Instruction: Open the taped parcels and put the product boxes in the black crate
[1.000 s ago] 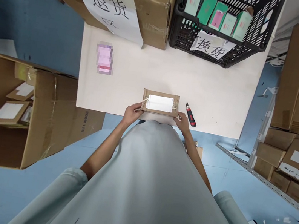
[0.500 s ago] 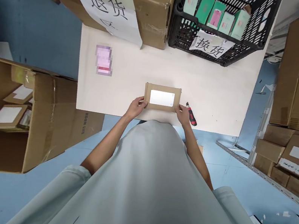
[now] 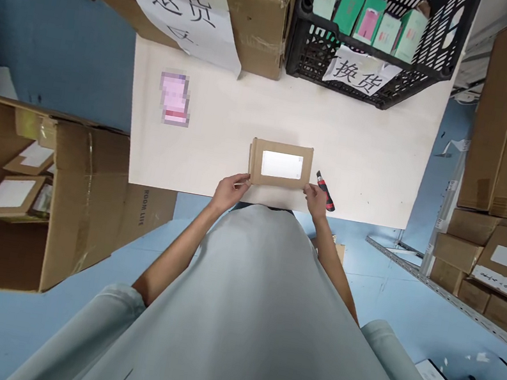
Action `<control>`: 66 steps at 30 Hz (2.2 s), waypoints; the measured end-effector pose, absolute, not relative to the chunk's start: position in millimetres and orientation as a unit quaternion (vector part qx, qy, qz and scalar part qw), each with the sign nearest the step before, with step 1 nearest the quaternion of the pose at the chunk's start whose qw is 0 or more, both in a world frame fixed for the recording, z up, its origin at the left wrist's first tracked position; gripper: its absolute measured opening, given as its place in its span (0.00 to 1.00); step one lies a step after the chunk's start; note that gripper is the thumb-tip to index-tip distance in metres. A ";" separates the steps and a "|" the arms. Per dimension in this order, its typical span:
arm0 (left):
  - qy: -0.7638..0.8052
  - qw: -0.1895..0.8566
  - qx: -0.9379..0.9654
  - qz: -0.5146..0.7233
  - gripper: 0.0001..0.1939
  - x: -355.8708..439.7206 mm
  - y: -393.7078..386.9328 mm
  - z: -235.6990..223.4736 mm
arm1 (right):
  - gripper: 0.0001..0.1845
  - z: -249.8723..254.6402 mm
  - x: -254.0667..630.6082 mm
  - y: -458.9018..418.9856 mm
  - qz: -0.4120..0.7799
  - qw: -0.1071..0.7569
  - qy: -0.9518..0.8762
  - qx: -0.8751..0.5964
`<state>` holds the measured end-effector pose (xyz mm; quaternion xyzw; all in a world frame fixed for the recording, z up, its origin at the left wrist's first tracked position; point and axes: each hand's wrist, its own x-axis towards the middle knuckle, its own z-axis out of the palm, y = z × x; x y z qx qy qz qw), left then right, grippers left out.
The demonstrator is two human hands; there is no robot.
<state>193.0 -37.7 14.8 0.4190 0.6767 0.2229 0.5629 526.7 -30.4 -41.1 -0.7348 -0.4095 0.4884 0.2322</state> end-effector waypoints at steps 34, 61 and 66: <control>0.781 0.506 0.313 0.193 0.19 187.9 -23.4 -10.8 | 0.10 8.2 484.2 -19.7 0.405 0.179 -0.534 -0.720; 0.763 0.527 0.313 0.203 0.22 181.0 -27.8 -19.6 | 0.20 1.7 504.2 -16.9 0.458 0.191 -0.540 -0.680; 0.760 0.520 0.341 0.191 0.17 202.3 -21.8 -21.0 | 0.24 -20.7 517.3 -21.5 0.518 0.237 -0.444 -0.692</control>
